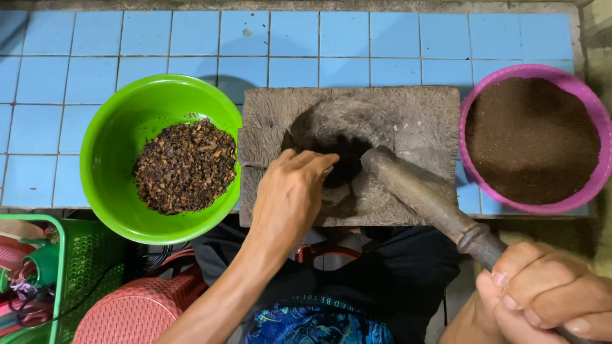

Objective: The person uses a pestle to grind dark brown material in a stone mortar. They repeatedly press and rotate the pestle to break down the material, occasionally using their left hand to adjust the contents within the mortar.

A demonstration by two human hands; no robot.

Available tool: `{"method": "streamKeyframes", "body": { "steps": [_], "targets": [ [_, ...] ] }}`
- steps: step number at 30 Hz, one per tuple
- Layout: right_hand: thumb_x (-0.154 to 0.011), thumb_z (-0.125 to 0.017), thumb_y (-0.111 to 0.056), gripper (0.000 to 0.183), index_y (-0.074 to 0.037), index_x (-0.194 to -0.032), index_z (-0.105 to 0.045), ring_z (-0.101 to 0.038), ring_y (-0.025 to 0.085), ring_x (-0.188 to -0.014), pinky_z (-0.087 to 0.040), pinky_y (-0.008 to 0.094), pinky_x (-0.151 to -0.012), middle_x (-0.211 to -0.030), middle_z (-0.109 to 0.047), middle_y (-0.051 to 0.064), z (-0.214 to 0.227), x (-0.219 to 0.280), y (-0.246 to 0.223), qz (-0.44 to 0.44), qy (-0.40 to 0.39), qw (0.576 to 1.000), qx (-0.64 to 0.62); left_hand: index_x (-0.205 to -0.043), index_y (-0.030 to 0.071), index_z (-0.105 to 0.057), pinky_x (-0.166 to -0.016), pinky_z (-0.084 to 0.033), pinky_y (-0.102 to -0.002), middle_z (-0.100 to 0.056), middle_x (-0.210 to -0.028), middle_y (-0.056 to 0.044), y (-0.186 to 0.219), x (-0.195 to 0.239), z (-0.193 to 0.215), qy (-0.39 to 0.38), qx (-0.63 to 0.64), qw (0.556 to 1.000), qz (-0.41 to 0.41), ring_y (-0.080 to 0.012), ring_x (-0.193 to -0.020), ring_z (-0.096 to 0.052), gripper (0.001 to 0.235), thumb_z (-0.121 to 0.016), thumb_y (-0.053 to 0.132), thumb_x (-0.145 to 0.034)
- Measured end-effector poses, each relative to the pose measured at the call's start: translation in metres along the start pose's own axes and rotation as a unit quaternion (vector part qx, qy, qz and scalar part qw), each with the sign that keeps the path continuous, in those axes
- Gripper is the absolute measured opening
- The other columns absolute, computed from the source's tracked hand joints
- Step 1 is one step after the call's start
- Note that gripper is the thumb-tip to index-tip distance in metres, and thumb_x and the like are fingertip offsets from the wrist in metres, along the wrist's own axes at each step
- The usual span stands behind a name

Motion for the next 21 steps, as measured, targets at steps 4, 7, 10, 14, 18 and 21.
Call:
{"method": "streamKeyframes", "body": {
  "steps": [4,7,10,14,18,21],
  "targets": [
    [-0.087,-0.062,-0.032,0.032,-0.025,-0.072,-0.034,-0.049,-0.001,-0.038,-0.052,0.019,-0.045,-0.051,-0.038,-0.011,-0.006,0.002,0.0,0.011,0.044,0.999,-0.021,-0.115,-0.003,-0.07,-0.068,-0.043,-0.042,-0.074,-0.105,-0.016,0.002,-0.01,0.018,0.037,-0.042,0.998,-0.008,-0.0312,-0.073,-0.057,0.032,-0.047,-0.006,-0.093],
    [-0.09,-0.059,-0.033,0.023,-0.025,-0.082,-0.039,-0.052,0.001,-0.041,-0.053,0.021,-0.046,-0.056,-0.042,-0.01,-0.002,-0.001,0.001,0.028,0.021,0.999,-0.04,-0.114,-0.006,-0.07,-0.064,-0.045,-0.043,-0.074,-0.101,-0.019,-0.005,-0.01,0.015,0.048,-0.053,0.997,-0.011,-0.0324,-0.072,-0.06,0.03,-0.046,-0.007,-0.095],
    [-0.09,-0.059,-0.033,0.019,-0.025,-0.086,-0.043,-0.054,0.002,-0.043,-0.054,0.022,-0.048,-0.059,-0.045,-0.01,-0.001,-0.002,0.001,0.032,-0.002,0.998,-0.052,-0.115,-0.005,-0.069,-0.07,-0.044,-0.042,-0.074,-0.099,-0.016,-0.006,0.001,0.013,0.022,-0.047,0.998,-0.021,-0.0313,-0.077,-0.064,0.032,-0.047,-0.006,-0.092],
    [-0.09,-0.054,-0.036,0.023,-0.023,-0.077,-0.041,-0.061,0.001,-0.048,-0.058,0.022,-0.053,-0.059,-0.051,-0.011,0.027,0.001,0.003,-0.003,-0.076,0.997,-0.005,-0.116,-0.003,-0.067,-0.072,-0.04,-0.041,-0.073,-0.109,-0.017,0.003,0.012,0.041,0.034,-0.037,0.999,-0.001,-0.0308,-0.08,-0.061,0.036,-0.051,-0.006,-0.084],
    [-0.075,-0.061,-0.033,0.028,-0.026,-0.072,-0.035,-0.057,0.002,-0.044,-0.052,0.024,-0.049,-0.052,-0.045,-0.01,-0.012,-0.009,0.003,-0.001,-0.048,0.999,-0.013,-0.113,-0.005,-0.07,-0.072,-0.043,-0.044,-0.073,-0.098,-0.018,-0.007,0.016,0.019,0.028,-0.032,0.999,-0.007,-0.0347,-0.077,-0.061,0.036,-0.055,-0.003,-0.08],
    [-0.104,-0.037,-0.038,0.026,-0.021,-0.085,-0.042,-0.034,0.013,-0.046,-0.033,0.04,-0.054,-0.065,-0.041,-0.003,-0.066,-0.033,-0.005,-0.022,0.079,0.992,-0.093,-0.113,0.0,-0.071,-0.066,-0.042,-0.048,-0.067,-0.085,-0.015,-0.008,0.008,0.013,0.031,-0.034,0.999,0.017,-0.0377,-0.074,-0.054,0.03,-0.053,0.002,-0.09]
  ]
}}
Point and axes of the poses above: each hand's wrist, its own x-axis away from the middle knuckle, its own z-axis out of the back of the hand, y = z × x, the point moved 2 cm from there along -x, towards the middle knuckle
